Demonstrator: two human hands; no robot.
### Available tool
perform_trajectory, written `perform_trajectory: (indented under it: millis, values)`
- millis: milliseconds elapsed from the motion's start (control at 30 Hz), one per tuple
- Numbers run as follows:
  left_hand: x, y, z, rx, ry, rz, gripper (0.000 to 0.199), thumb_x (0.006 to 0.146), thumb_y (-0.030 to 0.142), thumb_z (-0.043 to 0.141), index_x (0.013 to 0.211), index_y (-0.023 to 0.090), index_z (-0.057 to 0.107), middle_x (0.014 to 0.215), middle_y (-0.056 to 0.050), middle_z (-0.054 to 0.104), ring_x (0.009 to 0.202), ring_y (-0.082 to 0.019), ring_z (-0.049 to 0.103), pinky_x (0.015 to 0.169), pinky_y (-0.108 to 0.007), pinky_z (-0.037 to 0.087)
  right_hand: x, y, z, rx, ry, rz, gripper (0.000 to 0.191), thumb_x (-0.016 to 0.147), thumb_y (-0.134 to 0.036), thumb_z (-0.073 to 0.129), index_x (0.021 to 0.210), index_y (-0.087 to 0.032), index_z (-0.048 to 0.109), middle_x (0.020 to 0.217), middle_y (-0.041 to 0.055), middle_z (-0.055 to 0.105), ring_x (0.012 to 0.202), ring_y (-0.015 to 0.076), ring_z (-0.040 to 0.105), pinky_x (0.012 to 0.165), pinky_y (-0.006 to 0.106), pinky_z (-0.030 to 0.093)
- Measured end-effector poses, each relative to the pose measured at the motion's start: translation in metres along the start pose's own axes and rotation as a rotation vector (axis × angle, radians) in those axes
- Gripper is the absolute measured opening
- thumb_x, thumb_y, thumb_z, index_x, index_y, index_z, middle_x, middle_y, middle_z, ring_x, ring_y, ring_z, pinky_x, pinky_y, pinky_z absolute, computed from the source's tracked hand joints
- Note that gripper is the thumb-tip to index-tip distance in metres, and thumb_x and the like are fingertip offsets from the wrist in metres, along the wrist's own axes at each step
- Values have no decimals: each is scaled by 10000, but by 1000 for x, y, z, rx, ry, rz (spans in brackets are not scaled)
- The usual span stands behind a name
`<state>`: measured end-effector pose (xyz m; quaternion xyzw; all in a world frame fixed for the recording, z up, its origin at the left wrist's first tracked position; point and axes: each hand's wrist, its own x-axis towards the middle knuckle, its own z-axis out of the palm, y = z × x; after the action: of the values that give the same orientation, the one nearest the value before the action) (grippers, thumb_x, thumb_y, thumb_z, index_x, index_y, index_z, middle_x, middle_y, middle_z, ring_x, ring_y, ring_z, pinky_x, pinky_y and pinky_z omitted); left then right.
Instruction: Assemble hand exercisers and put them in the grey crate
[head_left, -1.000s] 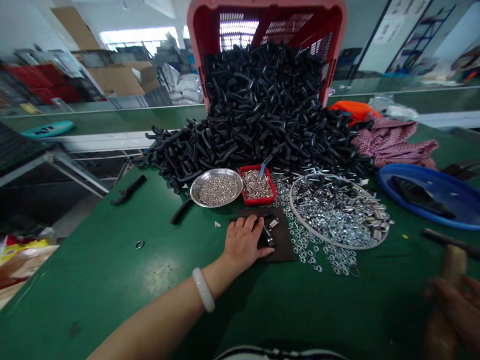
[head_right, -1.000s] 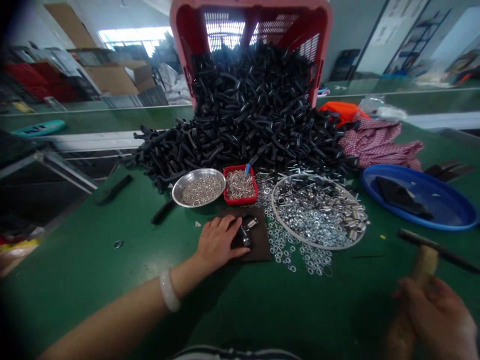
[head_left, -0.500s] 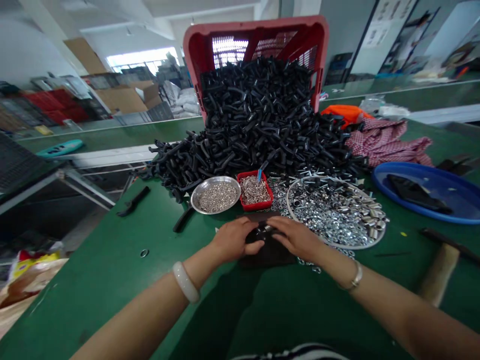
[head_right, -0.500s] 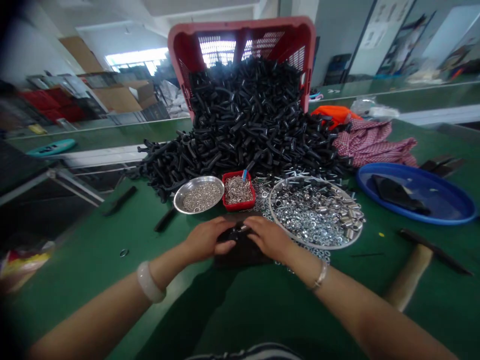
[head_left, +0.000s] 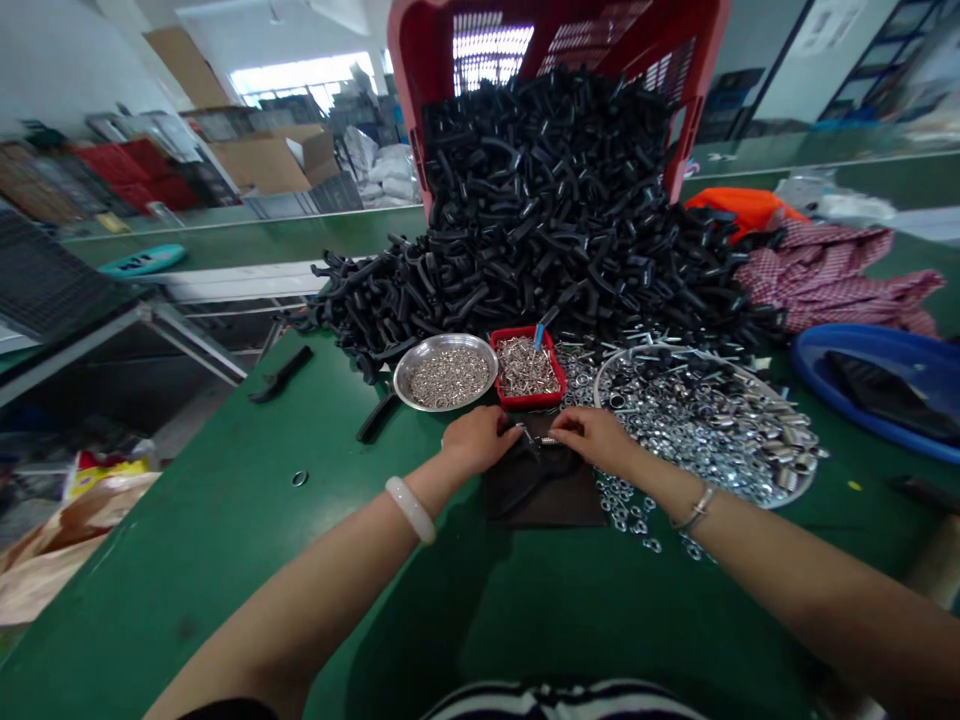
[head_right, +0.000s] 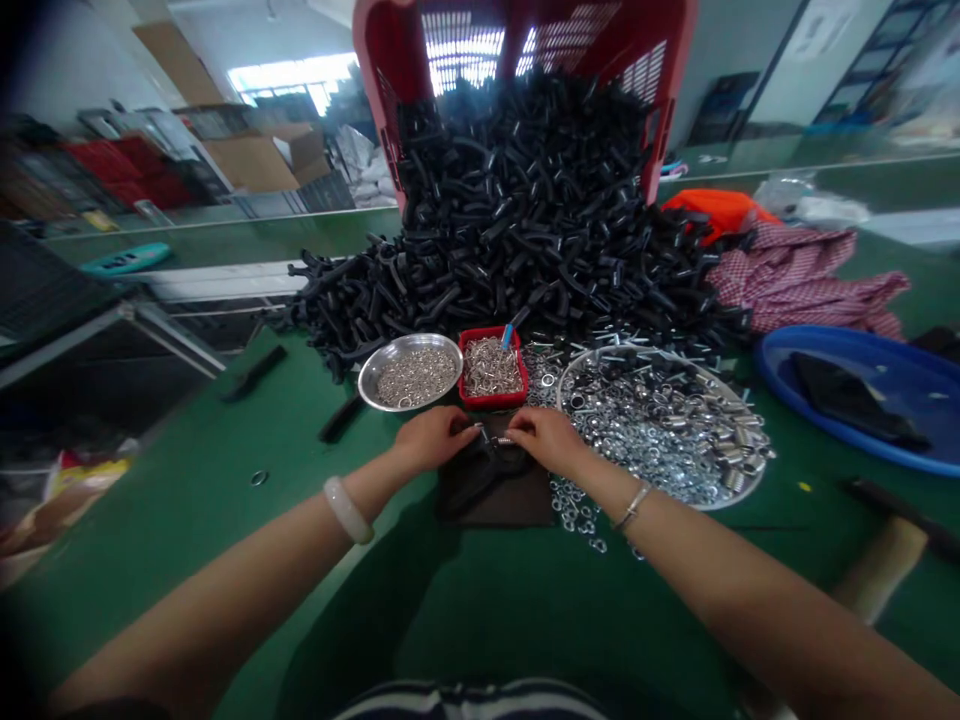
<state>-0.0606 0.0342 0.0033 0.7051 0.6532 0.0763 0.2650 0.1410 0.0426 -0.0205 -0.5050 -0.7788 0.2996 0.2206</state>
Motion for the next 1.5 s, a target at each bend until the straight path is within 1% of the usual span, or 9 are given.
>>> perform_trajectory:
  millis: [133, 200, 367, 500, 700, 867, 1033, 1267, 1500]
  values:
    - [-13, -2, 5, 141, 166, 143, 488, 772, 475, 485, 1175, 200, 507, 1169, -68, 554, 1043, -218, 527, 879, -335, 426, 5, 0, -6, -118, -41, -73, 111, 732, -280, 572, 692, -188, 619, 670, 0, 632, 609, 128, 550, 568, 249, 395]
    - [-15, -5, 9, 121, 162, 204, 504, 790, 442, 476, 1225, 186, 469, 1240, -66, 514, 1110, -210, 484, 938, -318, 390, 18, -3, -13, -147, -50, -83, 147, 727, -324, 583, 685, -189, 622, 680, 6, 640, 629, 138, 565, 588, 255, 407]
    - [-12, -10, 17, 2, 95, 203, 528, 792, 434, 481, 1268, 211, 432, 1252, -43, 519, 1090, -203, 508, 896, -308, 429, 86, -17, -28, -324, 228, 96, 286, 797, -344, 499, 961, -142, 619, 873, 83, 662, 804, 174, 598, 727, 273, 431]
    - [-10, -12, 18, -34, 86, 193, 515, 795, 426, 480, 1269, 230, 434, 1256, -35, 516, 1083, -205, 508, 899, -327, 430, 136, -23, -20, -392, 240, 199, 311, 742, -275, 567, 964, -62, 610, 950, 181, 642, 930, 243, 581, 798, 309, 420]
    - [-10, -16, 18, -58, 93, 219, 515, 793, 445, 477, 1265, 241, 440, 1256, -20, 517, 1079, -204, 505, 899, -326, 431, 156, -20, -6, -331, 313, 266, 321, 698, -121, 540, 1000, -18, 576, 946, 217, 634, 914, 277, 595, 765, 339, 443]
    - [-9, -16, 17, -70, 83, 226, 515, 789, 445, 486, 1256, 230, 451, 1256, -26, 518, 1084, -201, 504, 913, -326, 419, 136, -21, -19, -180, 393, 228, 468, 762, -173, 431, 1217, -67, 404, 870, 101, 657, 689, 177, 631, 636, 283, 492]
    - [-9, -17, 19, -99, 107, 235, 512, 781, 451, 499, 1245, 236, 465, 1232, -23, 538, 1058, -199, 517, 886, -313, 433, 79, -32, -19, 276, 509, 50, 233, 781, -270, 452, 982, -156, 474, 794, 76, 635, 632, 182, 631, 585, 307, 516]
    - [-7, -19, 23, -97, 124, 223, 502, 787, 455, 489, 1248, 257, 464, 1236, -12, 534, 1043, -201, 525, 867, -317, 444, -3, -33, 6, 520, 464, -4, 208, 800, -371, 507, 905, -233, 393, 792, 41, 624, 698, 205, 648, 666, 371, 538]
    - [-7, -19, 24, -108, 118, 201, 512, 781, 460, 498, 1249, 254, 467, 1223, -19, 544, 985, -191, 550, 846, -310, 450, -27, -27, 27, 524, 358, 29, 221, 811, -380, 513, 899, -214, 397, 803, 49, 604, 698, 196, 645, 676, 375, 548]
